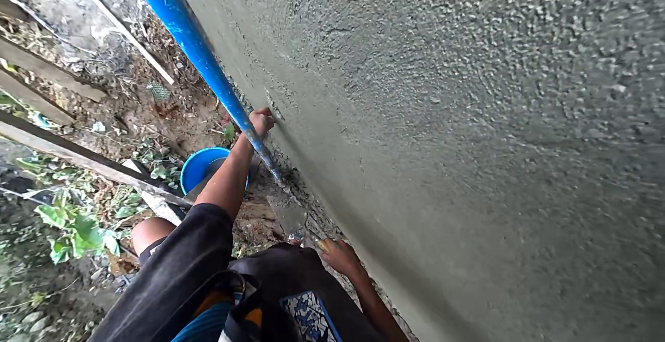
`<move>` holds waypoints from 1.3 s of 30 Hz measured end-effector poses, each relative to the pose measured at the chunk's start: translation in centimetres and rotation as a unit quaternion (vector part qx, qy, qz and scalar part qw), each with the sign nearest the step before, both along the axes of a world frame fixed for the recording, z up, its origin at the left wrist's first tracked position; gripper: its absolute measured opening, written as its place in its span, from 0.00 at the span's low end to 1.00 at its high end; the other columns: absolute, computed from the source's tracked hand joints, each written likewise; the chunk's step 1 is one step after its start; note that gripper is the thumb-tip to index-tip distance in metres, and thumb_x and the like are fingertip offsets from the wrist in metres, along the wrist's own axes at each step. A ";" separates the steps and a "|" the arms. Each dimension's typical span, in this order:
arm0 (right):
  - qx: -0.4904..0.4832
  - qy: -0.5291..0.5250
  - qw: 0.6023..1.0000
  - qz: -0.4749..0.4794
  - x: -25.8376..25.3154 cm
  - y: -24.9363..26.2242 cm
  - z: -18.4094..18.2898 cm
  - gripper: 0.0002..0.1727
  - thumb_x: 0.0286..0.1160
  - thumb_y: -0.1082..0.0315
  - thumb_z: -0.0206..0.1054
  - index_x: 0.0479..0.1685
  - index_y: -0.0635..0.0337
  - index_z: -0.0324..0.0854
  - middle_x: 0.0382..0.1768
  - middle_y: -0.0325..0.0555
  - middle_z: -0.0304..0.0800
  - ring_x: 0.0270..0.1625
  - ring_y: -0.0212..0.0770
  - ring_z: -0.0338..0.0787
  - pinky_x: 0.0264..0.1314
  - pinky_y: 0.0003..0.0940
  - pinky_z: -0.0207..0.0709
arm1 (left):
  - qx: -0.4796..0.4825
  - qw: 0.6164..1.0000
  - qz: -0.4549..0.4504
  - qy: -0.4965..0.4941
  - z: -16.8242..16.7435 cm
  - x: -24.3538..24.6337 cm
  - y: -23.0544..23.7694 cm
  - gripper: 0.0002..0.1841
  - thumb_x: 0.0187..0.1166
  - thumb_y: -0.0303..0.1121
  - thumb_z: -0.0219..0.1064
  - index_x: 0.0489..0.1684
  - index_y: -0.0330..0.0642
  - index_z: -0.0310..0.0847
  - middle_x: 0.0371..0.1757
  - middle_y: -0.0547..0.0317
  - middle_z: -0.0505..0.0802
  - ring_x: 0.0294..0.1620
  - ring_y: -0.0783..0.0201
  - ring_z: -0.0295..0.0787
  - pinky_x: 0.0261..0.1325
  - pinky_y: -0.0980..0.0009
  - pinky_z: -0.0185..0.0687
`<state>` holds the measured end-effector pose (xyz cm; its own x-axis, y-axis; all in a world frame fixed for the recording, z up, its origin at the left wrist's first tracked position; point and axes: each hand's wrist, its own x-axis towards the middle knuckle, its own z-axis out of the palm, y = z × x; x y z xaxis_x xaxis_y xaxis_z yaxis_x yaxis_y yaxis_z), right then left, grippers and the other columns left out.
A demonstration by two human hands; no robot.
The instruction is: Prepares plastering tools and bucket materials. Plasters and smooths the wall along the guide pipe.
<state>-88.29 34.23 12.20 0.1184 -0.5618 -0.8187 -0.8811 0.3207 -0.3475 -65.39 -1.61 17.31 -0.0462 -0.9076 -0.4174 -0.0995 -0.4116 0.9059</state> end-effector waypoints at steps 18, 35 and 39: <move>0.027 0.026 0.999 -0.017 -1.1 0.5 -0.4 0.31 0.82 0.49 0.65 0.81 0.54 0.74 0.70 0.63 0.84 0.73 0.63 0.83 0.75 0.63 0.74 | 0.052 0.997 0.006 -0.063 0.9 0.8 -2.7 0.13 0.81 0.21 0.56 0.61 0.34 0.77 0.49 0.53 0.85 0.41 0.66 0.81 0.47 0.67 0.81; -0.061 -0.103 0.974 -0.195 -2.3 3.2 4.3 0.28 0.73 0.60 0.75 0.68 0.70 0.79 0.44 0.61 0.91 0.40 0.50 0.93 0.50 0.51 0.88 | -0.133 0.980 -0.150 0.003 5.5 7.5 9.8 0.27 0.80 0.21 0.55 0.82 0.40 0.71 0.76 0.49 0.84 0.70 0.59 0.84 0.71 0.59 0.80; -0.067 -0.170 0.942 -0.282 -1.4 1.8 5.9 0.24 0.71 0.67 0.68 0.64 0.72 0.75 0.30 0.48 0.87 0.23 0.37 0.86 0.29 0.36 0.86 | -0.206 0.959 -0.195 -0.001 6.3 5.0 13.0 0.25 0.80 0.27 0.68 0.77 0.34 0.73 0.75 0.40 0.82 0.73 0.51 0.81 0.76 0.52 0.77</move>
